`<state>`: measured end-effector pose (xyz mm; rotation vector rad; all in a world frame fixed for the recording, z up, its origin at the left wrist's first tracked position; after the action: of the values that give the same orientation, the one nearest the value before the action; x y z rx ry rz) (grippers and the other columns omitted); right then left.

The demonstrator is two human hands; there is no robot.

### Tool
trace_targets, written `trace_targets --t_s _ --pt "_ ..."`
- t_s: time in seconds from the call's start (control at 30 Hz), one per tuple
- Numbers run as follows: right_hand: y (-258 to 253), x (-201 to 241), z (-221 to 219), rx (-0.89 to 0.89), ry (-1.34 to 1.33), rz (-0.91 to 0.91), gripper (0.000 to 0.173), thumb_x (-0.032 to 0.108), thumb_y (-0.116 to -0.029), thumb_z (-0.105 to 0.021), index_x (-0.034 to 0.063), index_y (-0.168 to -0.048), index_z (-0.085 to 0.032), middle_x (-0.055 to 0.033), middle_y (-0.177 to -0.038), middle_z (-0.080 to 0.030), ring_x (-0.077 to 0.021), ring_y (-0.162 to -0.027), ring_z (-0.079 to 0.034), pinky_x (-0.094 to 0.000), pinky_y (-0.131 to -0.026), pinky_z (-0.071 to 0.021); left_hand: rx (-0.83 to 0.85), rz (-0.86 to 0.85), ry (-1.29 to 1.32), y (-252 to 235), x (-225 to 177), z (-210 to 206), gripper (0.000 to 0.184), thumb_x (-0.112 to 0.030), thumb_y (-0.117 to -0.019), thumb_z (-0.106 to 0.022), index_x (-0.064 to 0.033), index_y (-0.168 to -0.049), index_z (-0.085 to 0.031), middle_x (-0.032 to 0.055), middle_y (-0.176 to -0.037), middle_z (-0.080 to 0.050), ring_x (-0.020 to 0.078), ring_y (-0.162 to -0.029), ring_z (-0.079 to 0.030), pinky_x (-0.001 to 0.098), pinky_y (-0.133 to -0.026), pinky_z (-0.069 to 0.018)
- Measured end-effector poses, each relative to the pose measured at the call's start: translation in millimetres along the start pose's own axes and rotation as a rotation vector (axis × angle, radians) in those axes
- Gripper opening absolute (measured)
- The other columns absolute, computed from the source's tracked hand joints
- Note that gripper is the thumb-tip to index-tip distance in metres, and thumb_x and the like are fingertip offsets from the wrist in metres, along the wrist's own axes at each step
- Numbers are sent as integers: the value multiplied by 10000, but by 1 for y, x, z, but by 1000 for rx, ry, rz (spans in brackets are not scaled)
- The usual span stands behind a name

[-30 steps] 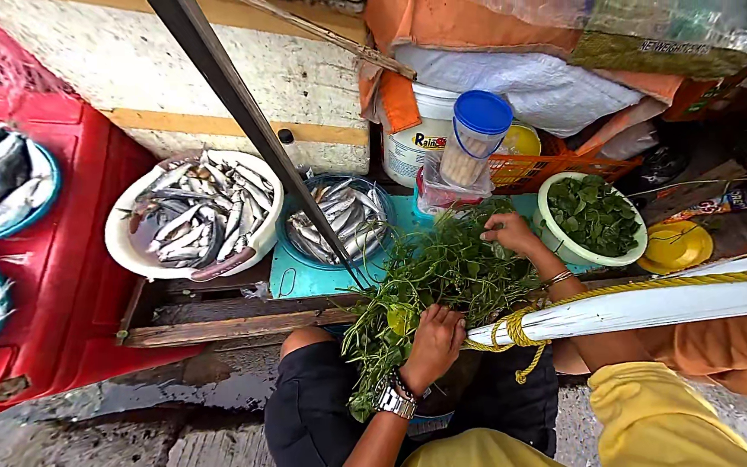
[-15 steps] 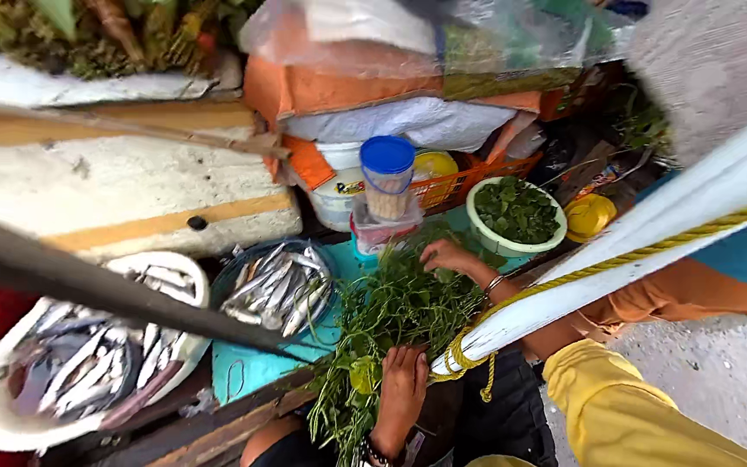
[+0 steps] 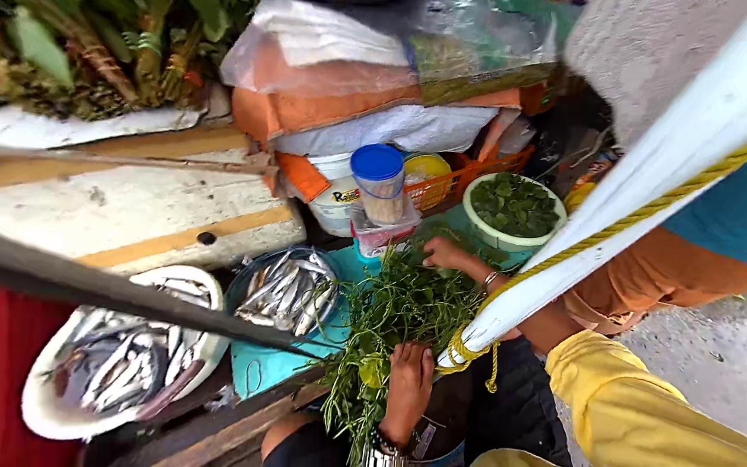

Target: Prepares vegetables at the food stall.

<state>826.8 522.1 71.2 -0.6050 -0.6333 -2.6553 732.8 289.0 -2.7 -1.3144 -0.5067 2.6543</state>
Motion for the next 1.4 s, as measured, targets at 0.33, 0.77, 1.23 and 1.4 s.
trace_targets --t_s 0.33,0.77,1.23,1.4 --pt "-13 -52 -4 -64 -466 -119 215 98 -995 -656 -55 -1146 -648 -155 -956 -695 -202 -762 -635 -398 -739 -549 46 33 27 -3 0 -4 389 -234 -1059 -415 -31 -1078 -747 132 -1062 -728 320 -1094 -653 483 -978 -492" --pt "-16 -21 27 -335 -108 322 114 -18 -915 -675 -21 -1012 -735 -200 -1099 -679 -328 -1066 -645 -521 -965 -508 41 24 45 -4 4 -8 375 -231 -1060 -419 -36 -1066 -740 124 -1064 -726 303 -1106 -643 459 -982 -479" --pt "-32 3 -30 153 887 489 222 -52 -972 -561 -36 -1160 -677 -264 -1424 -534 -458 -913 -683 -619 -823 -539 22 24 30 -3 4 -7 386 -241 -1062 -413 -41 -1068 -743 121 -1060 -726 298 -1098 -650 453 -977 -489" --pt "-23 -1 -31 104 900 470 233 -52 -1021 -462 -92 -1144 -655 -277 -1459 -493 -449 -895 -689 -591 -811 -561 16 20 25 -3 3 -7 397 -248 -1064 -410 -38 -1063 -747 118 -1047 -731 300 -1080 -658 463 -960 -501"
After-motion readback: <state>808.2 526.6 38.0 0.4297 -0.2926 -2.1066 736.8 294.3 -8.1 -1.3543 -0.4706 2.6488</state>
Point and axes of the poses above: each hand's wrist, its own y-axis away from the middle knuckle, its own z-axis out of the back of the hand, x = y × z, the point moved 7 cm from there along -y, towards the middle knuckle
